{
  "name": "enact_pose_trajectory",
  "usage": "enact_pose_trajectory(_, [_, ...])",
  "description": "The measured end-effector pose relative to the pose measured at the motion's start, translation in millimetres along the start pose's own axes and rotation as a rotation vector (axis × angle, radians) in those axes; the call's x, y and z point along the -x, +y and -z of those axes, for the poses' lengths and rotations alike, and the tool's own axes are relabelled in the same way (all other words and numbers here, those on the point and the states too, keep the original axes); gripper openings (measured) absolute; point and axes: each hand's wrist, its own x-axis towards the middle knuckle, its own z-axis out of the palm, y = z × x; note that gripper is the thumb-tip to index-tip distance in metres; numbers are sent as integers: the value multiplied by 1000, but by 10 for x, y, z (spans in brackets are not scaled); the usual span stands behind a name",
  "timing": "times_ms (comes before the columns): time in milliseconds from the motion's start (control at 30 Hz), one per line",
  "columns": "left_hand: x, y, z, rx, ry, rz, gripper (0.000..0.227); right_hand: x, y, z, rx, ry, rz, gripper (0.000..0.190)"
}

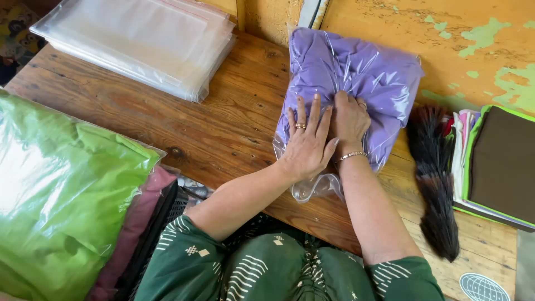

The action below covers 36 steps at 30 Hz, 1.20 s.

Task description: The person places a folded purple garment into a clear plastic bag, presses out air, and seals the zipper closure. The person then uses a brush to smooth the surface of the bag and places it with other packed items.

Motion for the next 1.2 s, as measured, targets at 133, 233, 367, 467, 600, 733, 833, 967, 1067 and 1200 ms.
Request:
enact_pose_trajectory(133, [29,-70,-108,134,45,-14,67,45,-28,20,18,31,-62,24])
enact_pose_trajectory(233, [-25,-112,-2,128,221,-28,58,7,-208,392,-164,64,-60,51])
enact_pose_trajectory(367, [-7,-218,-23,6,178,-74,49,-61,-330,879,-135,-298,-44,70])
enact_pose_trajectory(467, [-34,-316,12,45,42,-22,64,-168,-393,1480,-220,-646,-50,89])
enact_pose_trajectory(600, [-78,-507,124,232,-34,-38,64,-191,-228,2035,-468,-817,40,92])
enact_pose_trajectory(733, [-188,-521,472,476,-172,-8,46,-170,-25,2455,-610,-856,235,84])
enact_pose_trajectory(833, [-287,-517,697,816,-237,147,74,-69,134,2588,-635,-1215,270,92])
enact_pose_trajectory(967, [-353,-537,661,608,93,95,43,-53,121,2586,-654,-830,116,58])
enact_pose_trajectory(1067, [-291,-477,393,145,-12,-15,66,-155,37,2362,-379,-707,5,75])
enact_pose_trajectory(1200, [-245,-215,482,-63,-379,29,101,190,94,1588,-214,-614,-97,120])
